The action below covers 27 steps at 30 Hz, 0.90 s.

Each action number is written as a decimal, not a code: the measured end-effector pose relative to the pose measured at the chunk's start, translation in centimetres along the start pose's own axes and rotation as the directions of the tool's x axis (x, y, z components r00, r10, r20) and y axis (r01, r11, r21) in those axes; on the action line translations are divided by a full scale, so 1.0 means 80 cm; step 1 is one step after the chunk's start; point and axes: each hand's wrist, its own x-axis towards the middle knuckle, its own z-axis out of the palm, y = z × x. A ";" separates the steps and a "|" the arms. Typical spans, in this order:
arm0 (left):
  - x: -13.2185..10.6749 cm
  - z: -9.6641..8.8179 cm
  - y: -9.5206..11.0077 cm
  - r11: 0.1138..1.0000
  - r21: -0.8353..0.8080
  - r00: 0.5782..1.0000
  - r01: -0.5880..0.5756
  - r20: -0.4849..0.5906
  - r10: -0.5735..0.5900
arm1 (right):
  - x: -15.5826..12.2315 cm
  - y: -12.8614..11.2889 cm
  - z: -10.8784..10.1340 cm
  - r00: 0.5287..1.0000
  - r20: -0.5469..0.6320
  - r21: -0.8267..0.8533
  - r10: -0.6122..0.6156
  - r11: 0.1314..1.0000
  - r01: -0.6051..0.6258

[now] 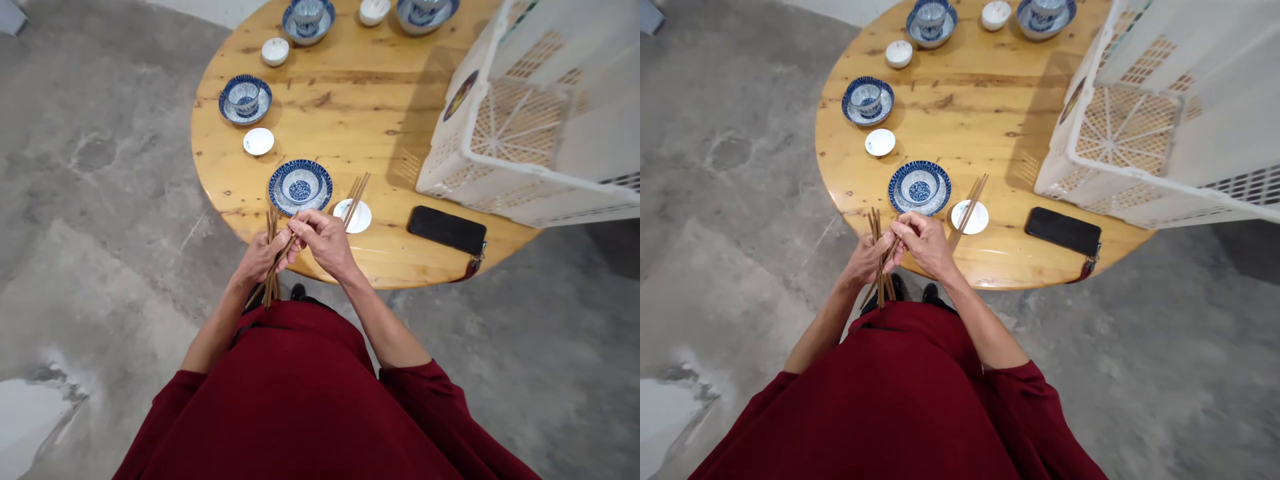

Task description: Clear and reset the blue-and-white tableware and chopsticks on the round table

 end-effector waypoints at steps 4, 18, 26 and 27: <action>0.013 -0.022 0.015 0.999 -0.001 0.990 -0.036 -0.139 0.036 | 0.015 -0.013 0.006 0.998 -0.026 -0.106 -0.063 0.993 0.060; 0.021 -0.276 0.108 0.892 0.317 0.655 -0.322 -0.606 0.451 | 0.128 -0.031 0.077 0.864 -0.202 -0.499 -0.462 0.807 0.315; 0.050 -0.289 0.053 0.936 0.264 0.875 -0.232 -0.365 0.320 | 0.164 0.013 0.129 0.880 -0.046 -0.724 -0.472 0.623 0.296; 0.055 -0.284 0.045 0.938 0.266 0.899 -0.223 -0.317 0.303 | 0.165 0.014 0.136 0.884 -0.012 -0.742 -0.467 0.597 0.306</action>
